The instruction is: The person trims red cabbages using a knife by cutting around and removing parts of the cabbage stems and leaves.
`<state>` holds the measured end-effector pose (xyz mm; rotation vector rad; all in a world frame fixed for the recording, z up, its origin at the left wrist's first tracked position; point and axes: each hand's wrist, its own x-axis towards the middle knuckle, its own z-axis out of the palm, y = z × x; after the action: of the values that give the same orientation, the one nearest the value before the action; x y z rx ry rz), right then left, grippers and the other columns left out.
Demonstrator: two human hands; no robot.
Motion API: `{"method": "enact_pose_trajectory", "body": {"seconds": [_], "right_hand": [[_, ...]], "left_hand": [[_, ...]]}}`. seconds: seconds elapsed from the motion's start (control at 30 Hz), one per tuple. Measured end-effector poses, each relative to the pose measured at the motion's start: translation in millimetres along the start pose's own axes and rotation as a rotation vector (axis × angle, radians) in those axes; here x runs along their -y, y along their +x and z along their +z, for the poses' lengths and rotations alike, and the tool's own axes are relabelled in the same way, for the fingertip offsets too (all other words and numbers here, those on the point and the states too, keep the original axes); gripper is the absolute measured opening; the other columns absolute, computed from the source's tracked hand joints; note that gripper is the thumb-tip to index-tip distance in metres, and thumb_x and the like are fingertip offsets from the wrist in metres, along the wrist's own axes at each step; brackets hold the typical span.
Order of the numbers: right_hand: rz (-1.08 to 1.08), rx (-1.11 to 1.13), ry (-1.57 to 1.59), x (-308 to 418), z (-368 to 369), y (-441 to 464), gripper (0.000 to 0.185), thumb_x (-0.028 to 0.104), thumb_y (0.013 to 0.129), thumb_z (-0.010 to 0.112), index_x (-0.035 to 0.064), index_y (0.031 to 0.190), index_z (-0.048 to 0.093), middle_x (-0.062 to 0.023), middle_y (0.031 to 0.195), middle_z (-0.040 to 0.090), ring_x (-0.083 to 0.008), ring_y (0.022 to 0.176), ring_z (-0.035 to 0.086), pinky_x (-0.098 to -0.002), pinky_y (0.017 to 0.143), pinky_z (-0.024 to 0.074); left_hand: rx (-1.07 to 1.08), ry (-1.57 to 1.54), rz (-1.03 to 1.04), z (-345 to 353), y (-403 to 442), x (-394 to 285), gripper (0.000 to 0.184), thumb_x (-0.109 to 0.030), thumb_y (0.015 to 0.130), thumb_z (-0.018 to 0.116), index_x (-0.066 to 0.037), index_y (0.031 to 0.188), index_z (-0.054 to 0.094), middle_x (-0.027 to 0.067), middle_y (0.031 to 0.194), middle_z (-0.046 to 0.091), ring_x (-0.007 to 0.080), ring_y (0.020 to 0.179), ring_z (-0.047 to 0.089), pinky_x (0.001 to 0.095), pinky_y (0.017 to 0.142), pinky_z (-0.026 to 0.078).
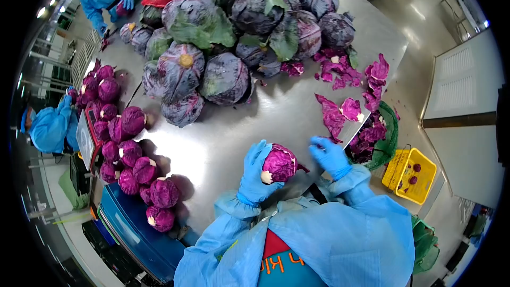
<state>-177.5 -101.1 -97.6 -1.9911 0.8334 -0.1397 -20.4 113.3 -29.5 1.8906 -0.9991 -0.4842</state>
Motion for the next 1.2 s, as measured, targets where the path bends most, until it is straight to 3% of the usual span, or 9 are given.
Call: {"method": "enact_pose_trajectory", "body": {"seconds": [0.03,0.13,0.43,0.73,0.93,1.03,1.1,1.13,1.2], "right_hand": [[-0.012,0.043,0.201,1.5,17.9,-5.1,0.047,0.037,0.087,0.068,0.0052,0.121,0.06,-0.0088,0.093,0.07,-0.0203,0.066,0.066,-0.034,0.059,0.0525],[0.439,0.289,0.667,70.8,15.2,-12.8,0.044,0.03,0.086,0.072,0.0036,0.12,0.061,-0.0006,0.081,0.062,-0.0048,0.053,0.048,-0.0192,0.043,0.0343],[0.515,0.314,0.645,69.5,13.5,-3.2,0.044,0.037,0.084,0.073,0.0044,0.111,0.063,-0.0016,0.083,0.062,-0.0064,0.061,0.052,-0.0215,0.045,0.0387],[0.173,0.256,0.081,55.5,13.6,-0.5,0.043,0.045,0.089,0.06,0.0052,0.105,0.066,-0.0169,0.086,0.068,-0.0299,0.076,0.067,-0.0405,0.064,0.0521],[-0.079,0.144,-0.268,10.2,23.1,5.6,0.028,0.036,0.088,0.06,0.011,0.096,0.069,-0.0147,0.078,0.068,-0.0322,0.072,0.067,-0.0404,0.066,0.0528],[0.147,0.077,-0.033,-13.2,-2.2,-5.3,0.027,0.034,0.089,0.06,0.0113,0.099,0.069,-0.0159,0.081,0.068,-0.032,0.073,0.067,-0.0414,0.065,0.0529],[0.087,-0.064,0.012,-23.9,-10.3,-6.1,0.027,0.033,0.09,0.061,0.0121,0.105,0.068,-0.016,0.085,0.069,-0.0313,0.076,0.068,-0.0397,0.067,0.0539],[0.105,-0.072,-0.186,-10.2,-20.7,-5.4,0.029,0.032,0.089,0.063,0.0139,0.112,0.067,-0.0152,0.088,0.07,-0.0269,0.076,0.069,-0.0361,0.069,0.0544],[0.028,-0.063,-0.008,4.8,-12.3,-4.8,0.032,0.032,0.088,0.065,0.014,0.114,0.066,-0.0136,0.089,0.071,-0.0246,0.075,0.07,-0.035,0.069,0.0543]], "left_hand": [[0.01,0.011,-0.009,2.1,1.6,-1.6,0.1,-0.02,0.051,0.088,-0.01,0.14,0.043,0.0175,0.146,0.038,0.0413,0.134,0.034,0.0481,0.111,0.03],[0.031,0.059,-0.032,1.8,2.6,-3.2,0.1,-0.022,0.051,0.088,-0.01,0.14,0.044,0.0175,0.146,0.038,0.0407,0.134,0.035,0.0472,0.111,0.031],[0.056,0.087,-0.039,6.2,7.6,-6.7,0.104,-0.018,0.05,0.087,-0.013,0.142,0.04,0.016,0.148,0.035,0.043,0.134,0.031,0.0503,0.112,0.029],[0.089,0.164,-0.028,11.0,8.0,-16.8,0.106,-0.018,0.05,0.088,-0.013,0.144,0.037,0.0166,0.148,0.034,0.0445,0.133,0.031,0.0517,0.111,0.028],[0.089,0.129,0.024,7.4,3.1,-14.7,0.103,-0.023,0.052,0.088,-0.011,0.142,0.04,0.0177,0.147,0.036,0.043,0.133,0.033,0.0499,0.112,0.028],[-0.033,-0.094,-0.018,3.0,-2.0,13.6,0.102,-0.026,0.053,0.089,-0.01,0.141,0.04,0.0177,0.147,0.036,0.0401,0.134,0.034,0.0467,0.113,0.029],[-0.101,-0.305,-0.148,-3.2,-16.2,25.6,0.102,-0.027,0.054,0.089,-0.009,0.141,0.04,0.0176,0.147,0.036,0.0382,0.134,0.035,0.0444,0.113,0.03],[-0.089,-0.264,-0.158,-6.4,-14.5,21.6,0.102,-0.027,0.053,0.089,-0.009,0.141,0.041,0.0177,0.147,0.036,0.0369,0.134,0.036,0.0426,0.113,0.031],[-0.057,-0.164,-0.116,-5.5,-7.9,15.2,0.101,-0.026,0.053,0.088,-0.01,0.141,0.041,0.0175,0.147,0.036,0.037,0.134,0.036,0.0429,0.113,0.031]]}}
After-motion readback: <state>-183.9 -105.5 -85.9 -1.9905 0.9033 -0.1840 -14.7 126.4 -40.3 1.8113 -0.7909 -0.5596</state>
